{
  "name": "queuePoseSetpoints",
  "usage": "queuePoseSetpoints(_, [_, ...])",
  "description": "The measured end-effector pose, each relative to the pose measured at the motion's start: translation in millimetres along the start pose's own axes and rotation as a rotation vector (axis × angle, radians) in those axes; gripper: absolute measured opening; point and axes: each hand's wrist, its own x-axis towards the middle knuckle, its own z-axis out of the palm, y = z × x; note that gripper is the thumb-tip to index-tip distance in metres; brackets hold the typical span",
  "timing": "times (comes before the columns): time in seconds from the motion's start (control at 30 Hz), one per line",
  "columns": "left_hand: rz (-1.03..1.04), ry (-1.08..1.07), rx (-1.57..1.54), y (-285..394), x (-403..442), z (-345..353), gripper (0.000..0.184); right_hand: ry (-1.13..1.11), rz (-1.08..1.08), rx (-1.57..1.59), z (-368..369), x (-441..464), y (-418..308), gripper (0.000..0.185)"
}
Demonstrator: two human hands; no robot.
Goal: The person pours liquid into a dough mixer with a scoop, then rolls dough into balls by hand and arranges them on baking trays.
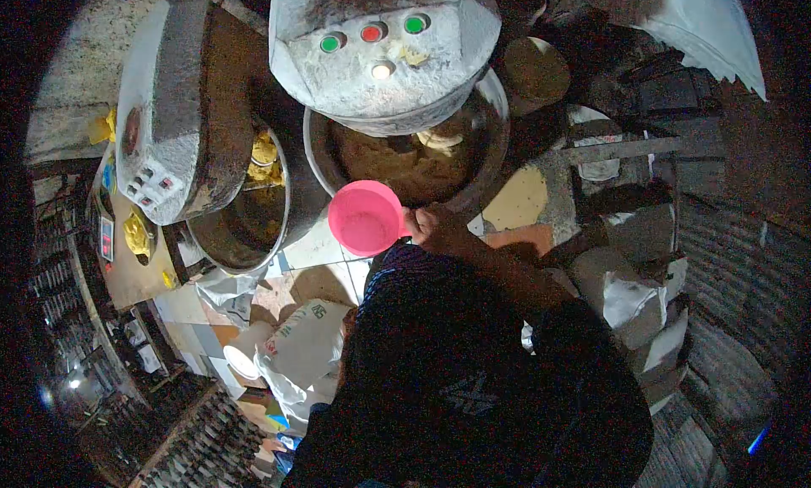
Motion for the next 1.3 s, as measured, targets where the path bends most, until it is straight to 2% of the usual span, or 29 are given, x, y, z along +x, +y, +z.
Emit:
queuePoseSetpoints(0.03, [0.039,-0.033,0.014,-3.6,1.6,-0.5,0.029,0.0,-0.001,0.0,5.7,-1.2,0.3,0.03])
queuePoseSetpoints(0.1, [0.078,-0.065,0.026,-4.2,0.6,-0.6,0.03,0.196,-0.057,-0.11,19.2,-1.7,0.6,0.029])
queuePoseSetpoints(0.13, [0.082,-0.045,0.046,-1.3,-2.2,-0.8,0.03,0.196,-0.058,-0.11,20.9,-3.5,1.0,0.029])
queuePoseSetpoints(0.2, [0.085,-0.022,0.065,-2.4,-3.7,-1.2,0.029,0.064,0.021,0.055,23.1,-7.6,1.7,0.03])
queuePoseSetpoints(0.23, [0.096,-0.03,0.013,-6.5,-3.2,-0.2,0.03,0.065,0.02,0.055,25.6,-8.3,0.5,0.03])
queuePoseSetpoints(0.3, [0.107,-0.034,-0.041,-10.6,-2.1,1.3,0.03,0.16,0.154,0.22,25.8,-4.2,-3.0,0.027])
queuePoseSetpoints(0.33, [0.037,-0.021,0.003,-10.7,-2.5,2.1,0.03,0.161,0.151,0.222,20.7,-2.4,-1.0,0.027])
queuePoseSetpoints(0.4, [-0.038,-0.002,0.044,5.7,-11.4,0.4,0.029,-0.071,0.056,0.206,7.0,0.9,4.8,0.025])
queuePoseSetpoints(0.43, [0.113,0.025,0.154,28.6,-23.2,-5.4,0.03,-0.073,0.048,0.208,6.7,4.9,0.6,0.025])
queuePoseSetpoints(0.47, [0.263,0.054,0.263,52.9,-33.0,-7.3,0.032,-0.162,0.384,0.499,7.8,11.3,-7.5,0.021])
queuePoseSetpoints(0.5, [0.26,0.063,0.255,52.2,-28.2,-6.6,0.032,-0.219,0.54,0.647,12.2,12.0,-7.8,0.02])
queuePoseSetpoints(0.53, [0.117,-0.001,0.236,28.7,-14.6,-8.6,0.034,-0.257,0.708,0.782,16.1,13.1,-8.1,0.018])
queuePoseSetpoints(0.6, [-0.023,-0.059,0.205,20.9,-9.5,-9.5,0.036,0.247,0.079,0.073,41.5,0.3,-1.3,0.024])
queuePoseSetpoints(0.7, [-0.032,0.085,0.132,52.3,-19.4,-17.6,0.038,0.186,0.135,0.197,6.8,27.4,-0.2,0.019])
queuePoseSetpoints(0.73, [-0.141,0.079,-0.044,56.6,-17.5,-20.8,0.036,0.167,0.153,0.237,-10.0,40.0,-0.5,0.019])
queuePoseSetpoints(0.8, [-0.35,0.059,-0.4,63.9,-12.3,-28.6,0.031,-0.185,0.417,0.391,-46.9,68.5,-3.9,0.027])
queuePoseSetpoints(0.83, [-0.357,0.135,-0.405,71.0,-13.1,-29.7,0.03,-0.181,0.419,0.468,-60.1,79.4,-6.2,0.036])
queuePoseSetpoints(0.87, [-0.346,0.147,-0.422,78.2,-14.0,-32.7,0.03,-0.177,0.396,0.464,-85.0,99.4,-7.8,0.036])
queuePoseSetpoints(0.93, [-0.231,0.202,-0.236,82.4,-15.6,-40.3,0.032,-0.346,0.412,0.534,-128.8,140.3,-9.7,0.044])
queuePoseSetpoints(0.97, [-0.061,0.186,-0.32,78.5,-20.0,-44.6,0.037,-0.281,0.416,0.418,-117.9,144.3,-5.8,0.044])
queuePoseSetpoints(1.0, [-0.061,0.213,-0.342,69.2,-22.2,-47.2,0.037,-0.217,0.419,0.305,-107.3,146.9,-0.7,0.045])
queuePoseSetpoints(1.03, [0.046,0.235,-0.239,60.5,-23.0,-48.8,0.037,-0.117,0.285,0.265,-119.4,163.8,-2.2,0.045])
queuePoseSetpoints(1.07, [-0.099,0.204,-0.252,51.4,-22.7,-53.2,0.03,-0.278,0.384,0.34,-136.2,180.5,-6.9,0.045])
queuePoseSetpoints(1.1, [-0.243,0.172,-0.262,45.4,-23.0,-57.9,0.024,-0.329,0.407,0.337,-142.3,195.1,-6.9,0.046])
queuePoseSetpoints(1.13, [-0.241,0.187,-0.288,29.2,-24.8,-62.1,0.024,-0.379,0.432,0.328,-146.2,206.8,-2.5,0.048])
queuePoseSetpoints(1.17, [0.0,0.23,-0.109,2.3,-27.9,-60.8,0.017,-0.233,0.154,0.098,-138.8,210.9,6.6,0.054])
queuePoseSetpoints(1.23, [0.19,0.328,0.044,-50.3,-32.0,-44.0,0.018,-0.272,0.441,0.215,-154.4,248.2,-8.1,0.065])
queuePoseSetpoints(1.27, [0.278,0.387,0.126,-73.1,-34.8,-37.0,0.024,-0.267,0.41,0.201,-159.3,266.2,-14.4,0.065])
queuePoseSetpoints(1.3, [0.04,0.258,-0.245,-67.6,-42.8,-42.4,0.024,-0.236,0.394,0.227,-163.1,283.2,-18.6,0.062])
